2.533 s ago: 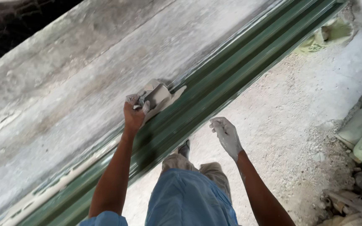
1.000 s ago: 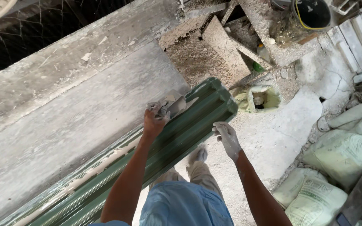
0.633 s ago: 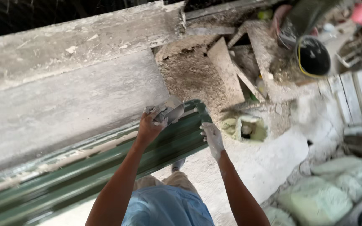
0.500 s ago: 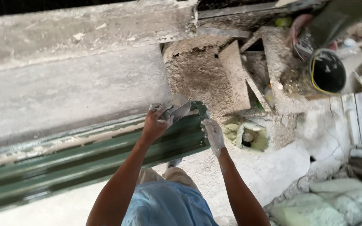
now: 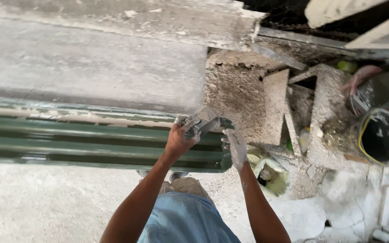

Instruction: The person mixes a white gypsum paste in a bowl and uses a trowel to apply it onto a long green ribbed panel. They repeatedly scoop paste and spread it along the panel's surface, smoothing the material into the grooves.

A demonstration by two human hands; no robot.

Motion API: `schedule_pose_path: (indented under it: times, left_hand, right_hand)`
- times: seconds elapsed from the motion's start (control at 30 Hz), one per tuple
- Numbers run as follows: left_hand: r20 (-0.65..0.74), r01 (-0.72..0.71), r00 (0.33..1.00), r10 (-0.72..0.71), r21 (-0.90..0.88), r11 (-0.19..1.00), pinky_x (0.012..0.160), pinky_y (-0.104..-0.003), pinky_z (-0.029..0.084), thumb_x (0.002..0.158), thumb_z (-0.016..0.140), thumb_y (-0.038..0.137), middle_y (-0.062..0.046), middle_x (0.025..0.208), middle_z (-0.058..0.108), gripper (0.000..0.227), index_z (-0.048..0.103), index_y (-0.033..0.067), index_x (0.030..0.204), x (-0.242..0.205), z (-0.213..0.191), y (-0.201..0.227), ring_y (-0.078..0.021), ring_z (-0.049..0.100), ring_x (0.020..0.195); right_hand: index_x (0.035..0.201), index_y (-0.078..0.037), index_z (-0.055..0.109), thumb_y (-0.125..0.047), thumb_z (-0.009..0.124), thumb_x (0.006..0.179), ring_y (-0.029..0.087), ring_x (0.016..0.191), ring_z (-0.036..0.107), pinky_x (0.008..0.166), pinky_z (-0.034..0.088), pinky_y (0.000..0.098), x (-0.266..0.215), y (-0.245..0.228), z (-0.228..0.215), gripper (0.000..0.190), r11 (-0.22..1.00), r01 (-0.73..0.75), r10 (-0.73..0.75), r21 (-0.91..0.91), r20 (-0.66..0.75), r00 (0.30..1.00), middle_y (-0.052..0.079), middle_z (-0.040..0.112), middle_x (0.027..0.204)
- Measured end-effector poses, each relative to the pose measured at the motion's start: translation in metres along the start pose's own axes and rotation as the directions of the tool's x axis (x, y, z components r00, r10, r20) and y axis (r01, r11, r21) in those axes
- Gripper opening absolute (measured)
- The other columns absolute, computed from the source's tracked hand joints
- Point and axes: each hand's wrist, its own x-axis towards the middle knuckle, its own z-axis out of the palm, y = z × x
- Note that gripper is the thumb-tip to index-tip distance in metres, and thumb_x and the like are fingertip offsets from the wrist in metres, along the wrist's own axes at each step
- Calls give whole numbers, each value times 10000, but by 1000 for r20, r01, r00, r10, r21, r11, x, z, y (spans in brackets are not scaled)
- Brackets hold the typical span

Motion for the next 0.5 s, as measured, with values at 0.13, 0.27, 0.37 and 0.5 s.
schedule_pose_path:
  times: [0.13, 0.27, 0.37, 0.5]
  left_hand:
    - [-81, 19, 997, -21, -14, 1000, 977, -415, 518, 764, 835, 215, -160, 1185, 685, 517, 729, 107, 1258, -19, -24, -9, -347, 629, 1066]
    - [-173, 4, 985, 8, 69, 998, 963, -442, 510, 745, 859, 184, -178, 1174, 678, 520, 727, 79, 1237, -35, -56, -33, -368, 623, 1056]
    - [-244, 11, 970, 12, 95, 995, 966, -449, 509, 728, 852, 158, -208, 1187, 665, 528, 713, 46, 1224, -48, -90, -53, -388, 620, 1058]
    - [-341, 80, 939, -45, 91, 993, 952, -453, 510, 738, 846, 150, -257, 1209, 624, 539, 701, 4, 1236, -68, -152, -79, -405, 611, 1054]
  right_hand:
    - [1189, -104, 624, -223, 587, 1025, 128, 913, 680, 676, 487, 255, 2, -2, 12, 206, 1000, 22, -23, 14, 68, 997, 27, 699, 1161]
    - [1187, -100, 630, -209, 572, 1036, 125, 912, 680, 683, 489, 249, 4, -2, 30, 195, 999, 37, -39, 18, 131, 991, 25, 700, 1143]
    - [1187, -102, 627, -212, 558, 1043, 122, 904, 682, 682, 491, 250, 4, -1, 50, 194, 999, 23, -18, -31, 152, 988, 28, 710, 1136]
    - [1201, -112, 626, -214, 547, 1050, 114, 902, 679, 681, 500, 255, 2, 0, 88, 198, 999, 22, -14, -39, 186, 982, 29, 701, 1111]
